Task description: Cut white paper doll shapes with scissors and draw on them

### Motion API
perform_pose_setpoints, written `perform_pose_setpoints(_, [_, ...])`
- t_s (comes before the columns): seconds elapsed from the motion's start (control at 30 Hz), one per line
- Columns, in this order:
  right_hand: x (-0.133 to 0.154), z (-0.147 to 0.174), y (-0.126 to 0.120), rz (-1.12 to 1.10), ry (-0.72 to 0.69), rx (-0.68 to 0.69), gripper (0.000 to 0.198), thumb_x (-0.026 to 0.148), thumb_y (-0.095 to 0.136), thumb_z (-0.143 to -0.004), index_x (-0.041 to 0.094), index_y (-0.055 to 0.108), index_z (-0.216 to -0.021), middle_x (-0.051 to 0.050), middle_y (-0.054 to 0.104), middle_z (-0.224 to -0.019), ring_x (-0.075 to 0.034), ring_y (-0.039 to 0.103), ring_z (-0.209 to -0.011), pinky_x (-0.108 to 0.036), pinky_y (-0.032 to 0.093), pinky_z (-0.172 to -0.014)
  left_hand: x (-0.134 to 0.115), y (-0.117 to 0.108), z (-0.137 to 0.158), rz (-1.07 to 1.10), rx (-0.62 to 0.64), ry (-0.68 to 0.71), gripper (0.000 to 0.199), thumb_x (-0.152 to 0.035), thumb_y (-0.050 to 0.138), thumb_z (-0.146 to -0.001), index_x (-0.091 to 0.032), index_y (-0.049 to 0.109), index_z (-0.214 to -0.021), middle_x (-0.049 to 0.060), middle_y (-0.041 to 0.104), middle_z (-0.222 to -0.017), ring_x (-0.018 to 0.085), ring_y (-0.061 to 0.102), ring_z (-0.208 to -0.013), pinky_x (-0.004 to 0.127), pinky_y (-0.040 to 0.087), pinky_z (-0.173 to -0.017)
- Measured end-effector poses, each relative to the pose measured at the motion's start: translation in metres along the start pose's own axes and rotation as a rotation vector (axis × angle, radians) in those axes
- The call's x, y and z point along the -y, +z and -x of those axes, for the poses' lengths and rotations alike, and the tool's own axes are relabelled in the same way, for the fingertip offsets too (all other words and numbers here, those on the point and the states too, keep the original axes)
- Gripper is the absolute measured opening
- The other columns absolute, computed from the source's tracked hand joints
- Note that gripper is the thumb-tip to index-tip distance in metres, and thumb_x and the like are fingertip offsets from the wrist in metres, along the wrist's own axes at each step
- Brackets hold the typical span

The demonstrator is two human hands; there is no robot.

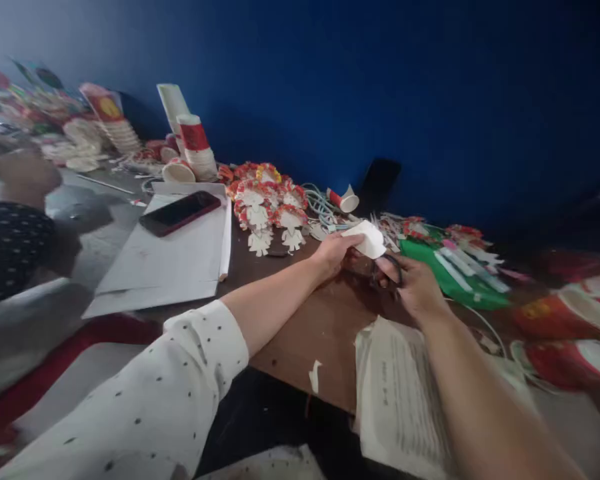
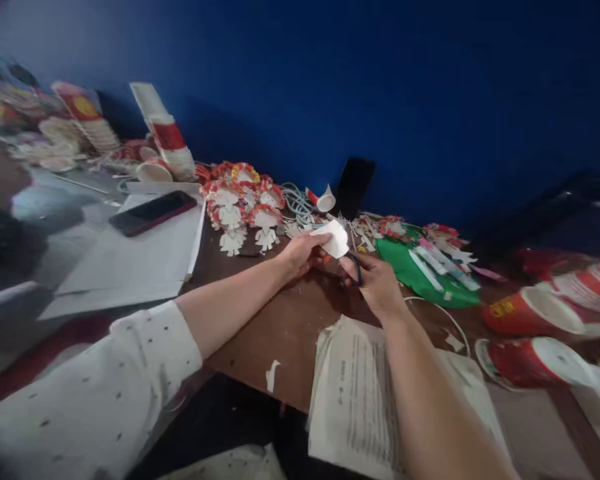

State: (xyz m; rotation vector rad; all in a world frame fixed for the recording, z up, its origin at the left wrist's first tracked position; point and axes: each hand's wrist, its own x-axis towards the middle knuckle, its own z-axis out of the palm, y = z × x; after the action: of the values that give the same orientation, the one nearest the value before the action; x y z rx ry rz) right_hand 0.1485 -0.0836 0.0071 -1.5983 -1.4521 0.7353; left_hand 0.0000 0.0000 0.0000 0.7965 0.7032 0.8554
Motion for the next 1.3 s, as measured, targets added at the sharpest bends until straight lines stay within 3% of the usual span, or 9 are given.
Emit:
perform_pose_setpoints(0.5, [-0.008,-0.004,0.007,-0.067,0.038,-0.042,0.031,0.049,0.070,-0.075,0.018,0.072,-0.077,0.000,0.061,-0.061,-0.014,0.055,-0.054,-0.023,0.040,-0.048,-0.001,-0.005,0.004,0.026,0.047,-0.038,0.010,-0.018,0.063,-0.081,-0.011,0.062,-0.088,0.002,0.061,-0.071,0.006,0.049,-0.051,0.019,0.036,-0.048])
perform_pose_setpoints(0.83, [-0.012,-0.005,0.007,-0.083,0.078,-0.079,0.026,0.043,0.075,-0.070,0.018,0.073,-0.076,0.000,0.061,-0.059,-0.012,0.052,-0.051,-0.022,0.038,-0.044,0.002,-0.005,0.001,0.072,0.098,-0.051,0.006,-0.015,0.063,-0.082,-0.011,0.059,-0.080,-0.002,0.051,-0.058,0.002,0.040,-0.043,0.015,0.028,-0.040])
perform_pose_setpoints(1.0, [-0.018,-0.007,0.007,-0.190,0.107,-0.196,0.036,0.048,0.074,-0.070,0.017,0.074,-0.090,0.002,0.060,-0.060,-0.011,0.050,-0.050,-0.022,0.036,-0.044,0.003,-0.003,0.000,0.091,0.055,-0.037,0.010,-0.013,0.065,-0.080,-0.012,0.061,-0.090,0.002,0.064,-0.069,0.007,0.058,-0.052,0.016,0.042,-0.047])
perform_pose_setpoints(1.13, [-0.018,-0.011,0.009,-0.424,0.134,-0.305,0.045,0.045,0.079,-0.066,0.020,0.072,-0.103,0.003,0.063,-0.070,-0.010,0.052,-0.055,-0.021,0.036,-0.045,0.006,-0.003,0.000,0.057,0.076,-0.021,0.023,-0.015,0.067,-0.079,-0.013,0.062,-0.101,0.005,0.069,-0.079,0.012,0.066,-0.062,0.022,0.052,-0.058])
perform_pose_setpoints(1.3, [-0.008,-0.012,0.010,-0.602,0.136,-0.237,0.046,0.041,0.080,-0.063,0.024,0.068,-0.105,0.003,0.061,-0.075,-0.010,0.051,-0.058,-0.020,0.036,-0.044,0.010,-0.002,-0.001,0.016,0.066,0.000,0.029,-0.012,0.062,-0.080,-0.013,0.058,-0.109,0.009,0.071,-0.091,0.014,0.068,-0.066,0.025,0.056,-0.063])
